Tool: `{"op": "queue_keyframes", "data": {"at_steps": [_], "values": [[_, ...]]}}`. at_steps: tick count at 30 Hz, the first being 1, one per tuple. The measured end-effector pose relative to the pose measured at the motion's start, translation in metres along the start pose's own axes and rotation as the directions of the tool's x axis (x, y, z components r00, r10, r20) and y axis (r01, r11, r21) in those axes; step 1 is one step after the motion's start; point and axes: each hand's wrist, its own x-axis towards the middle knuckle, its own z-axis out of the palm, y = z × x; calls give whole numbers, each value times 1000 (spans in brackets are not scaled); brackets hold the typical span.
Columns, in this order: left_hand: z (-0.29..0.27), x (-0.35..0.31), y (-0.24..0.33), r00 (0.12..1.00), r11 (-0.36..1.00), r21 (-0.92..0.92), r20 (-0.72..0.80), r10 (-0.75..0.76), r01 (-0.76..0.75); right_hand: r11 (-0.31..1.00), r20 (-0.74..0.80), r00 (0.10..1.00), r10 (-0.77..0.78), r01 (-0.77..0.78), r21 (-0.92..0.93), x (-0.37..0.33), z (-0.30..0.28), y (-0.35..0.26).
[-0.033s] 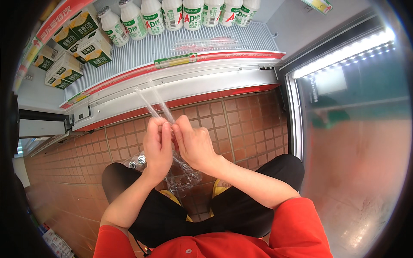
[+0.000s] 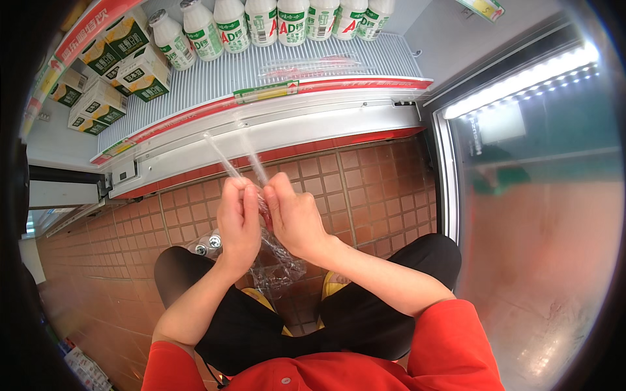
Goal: The person crouches in front of an open refrigerator and places multiple white bottles into a clear plastic bag, then arranges them on the shelf. The person then walks to a nearby shelf, picks up several cartons, and places them into the refrigerator.
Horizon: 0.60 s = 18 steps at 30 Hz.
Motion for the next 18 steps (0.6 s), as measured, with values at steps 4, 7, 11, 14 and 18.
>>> {"op": "queue_keyframes", "data": {"at_steps": [4, 7, 11, 14, 18], "values": [[-2, 3, 2, 1000, 992, -125, 2, -21, 21, 975, 45, 996, 83, -90, 202, 2, -1, -2], [-5, 10, 2, 997, 982, -176, -36, -72, 64, 971, 114, 992, 53, -78, 227, 8, -4, -4], [3, 4, 8, 994, 962, -250, 21, -104, 106, 991, 65, 996, 59, -67, 117, 7, -3, 4], [4, 0, 3, 991, 957, -261, 70, -113, 127, 994, 47, 994, 94, -96, 50, 6, -4, 3], [6, 0, 1, 997, 978, -195, 33, -69, 74, 998, -10, 998, 58, -58, 23, 5, 0, 3]]}}
